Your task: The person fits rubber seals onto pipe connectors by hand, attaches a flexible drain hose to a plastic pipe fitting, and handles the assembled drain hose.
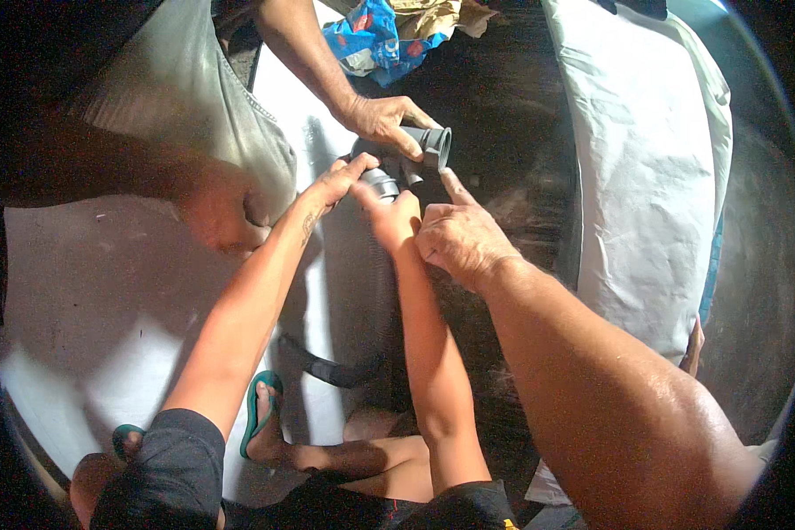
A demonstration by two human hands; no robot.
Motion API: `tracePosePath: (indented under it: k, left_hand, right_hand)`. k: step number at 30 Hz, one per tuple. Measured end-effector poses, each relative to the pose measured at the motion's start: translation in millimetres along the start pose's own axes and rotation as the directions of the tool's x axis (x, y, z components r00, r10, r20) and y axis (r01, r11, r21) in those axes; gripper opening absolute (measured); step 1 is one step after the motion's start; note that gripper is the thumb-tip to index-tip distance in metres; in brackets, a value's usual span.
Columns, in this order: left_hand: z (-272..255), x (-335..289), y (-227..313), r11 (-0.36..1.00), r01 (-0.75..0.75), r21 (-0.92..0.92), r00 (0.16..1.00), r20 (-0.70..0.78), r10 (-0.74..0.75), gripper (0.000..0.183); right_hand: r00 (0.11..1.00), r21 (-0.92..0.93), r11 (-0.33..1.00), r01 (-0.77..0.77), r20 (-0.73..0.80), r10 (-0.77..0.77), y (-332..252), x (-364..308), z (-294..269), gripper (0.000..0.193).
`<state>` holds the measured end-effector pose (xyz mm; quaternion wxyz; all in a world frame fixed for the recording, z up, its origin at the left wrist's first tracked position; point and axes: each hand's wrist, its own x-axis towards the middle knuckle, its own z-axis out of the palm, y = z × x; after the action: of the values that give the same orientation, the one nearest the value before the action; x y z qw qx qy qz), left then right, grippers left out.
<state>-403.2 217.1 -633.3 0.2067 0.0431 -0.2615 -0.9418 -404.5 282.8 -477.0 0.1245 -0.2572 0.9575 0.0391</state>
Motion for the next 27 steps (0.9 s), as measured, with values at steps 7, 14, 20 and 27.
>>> tracePosePath:
  k: [7,14,20,27]
  left_hand:
    - [-12,-12,-7,0.997,0.072,-0.037,0.997,-0.025,-0.073,0.082]
    - [0,-9,-2,0.994,0.073,0.075,0.973,-0.223,-0.055,0.065]
    - [2,-5,-7,0.992,0.076,-0.096,0.995,-0.053,-0.082,0.060]
    - [-7,2,-26,0.902,-0.127,0.413,0.961,-0.174,0.215,0.052]
  right_hand:
    - [0.981,0.259,0.954,-0.152,0.155,0.114,7,-20,15,0.070]
    - [0.968,0.262,0.944,0.200,-0.199,-0.150,-63,-95,-1,0.027]
    - [0.792,0.819,0.432,-0.378,0.528,-0.306,-49,-96,2,0.028]
    - [0.885,0.807,0.591,-0.005,0.279,-0.373,-45,-106,-32,0.054]
